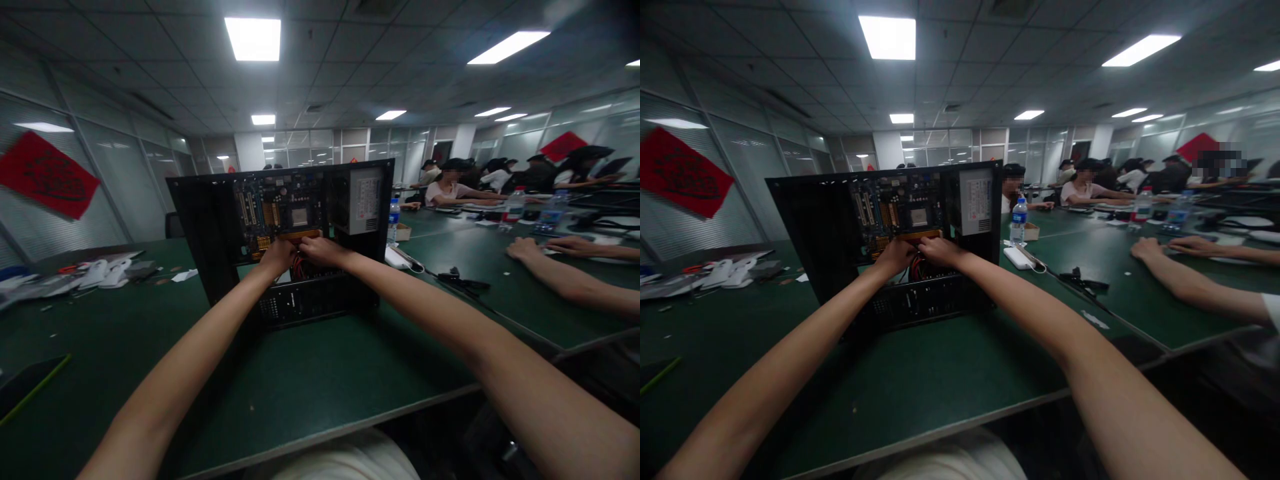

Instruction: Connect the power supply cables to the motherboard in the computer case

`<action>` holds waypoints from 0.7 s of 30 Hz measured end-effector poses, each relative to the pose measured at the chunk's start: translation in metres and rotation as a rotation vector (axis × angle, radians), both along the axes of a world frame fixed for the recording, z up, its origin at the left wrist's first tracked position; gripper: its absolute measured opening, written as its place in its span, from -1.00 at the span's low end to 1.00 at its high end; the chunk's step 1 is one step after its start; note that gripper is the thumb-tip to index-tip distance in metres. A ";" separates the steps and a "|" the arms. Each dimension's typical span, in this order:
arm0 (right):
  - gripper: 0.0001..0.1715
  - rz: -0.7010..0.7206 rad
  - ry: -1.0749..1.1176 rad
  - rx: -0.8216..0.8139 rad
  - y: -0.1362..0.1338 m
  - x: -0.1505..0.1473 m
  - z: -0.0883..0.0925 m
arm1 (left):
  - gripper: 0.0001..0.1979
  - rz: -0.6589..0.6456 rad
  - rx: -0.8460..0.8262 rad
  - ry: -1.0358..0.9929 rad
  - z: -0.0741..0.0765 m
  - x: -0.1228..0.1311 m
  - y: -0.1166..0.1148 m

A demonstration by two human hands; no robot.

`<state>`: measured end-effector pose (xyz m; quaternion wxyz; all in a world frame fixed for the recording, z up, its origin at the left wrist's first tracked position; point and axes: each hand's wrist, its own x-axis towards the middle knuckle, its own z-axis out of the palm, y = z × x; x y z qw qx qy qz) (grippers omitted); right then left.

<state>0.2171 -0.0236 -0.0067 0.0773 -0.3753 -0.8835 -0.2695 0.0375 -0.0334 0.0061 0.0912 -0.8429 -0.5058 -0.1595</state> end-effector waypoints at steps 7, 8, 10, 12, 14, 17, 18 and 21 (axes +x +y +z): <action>-0.66 -0.008 -0.005 0.008 -0.003 0.001 0.001 | -0.68 0.020 0.009 0.013 0.001 0.003 -0.004; -0.66 -0.010 0.003 0.005 -0.003 0.001 0.001 | -0.68 0.018 0.010 0.015 0.001 0.004 -0.004; -0.65 -0.013 0.015 0.001 -0.002 0.001 0.001 | -0.68 0.014 0.015 0.018 0.002 0.004 -0.005; -0.65 -0.022 0.028 -0.004 -0.002 0.001 0.001 | -0.68 0.014 0.019 0.019 0.002 0.005 -0.006; -0.67 -0.037 0.055 -0.017 -0.002 0.001 0.001 | -0.68 0.014 0.021 0.018 0.003 0.005 -0.007; -0.70 -0.041 0.096 -0.054 -0.002 0.002 0.002 | -0.69 0.010 0.017 0.017 0.003 0.003 -0.009; -0.71 -0.040 0.107 -0.067 -0.003 0.003 0.002 | -0.69 0.009 0.017 0.017 0.003 0.003 -0.010; -0.74 -0.053 0.155 -0.105 -0.005 0.007 0.001 | -0.70 0.010 0.013 0.018 0.004 0.001 -0.011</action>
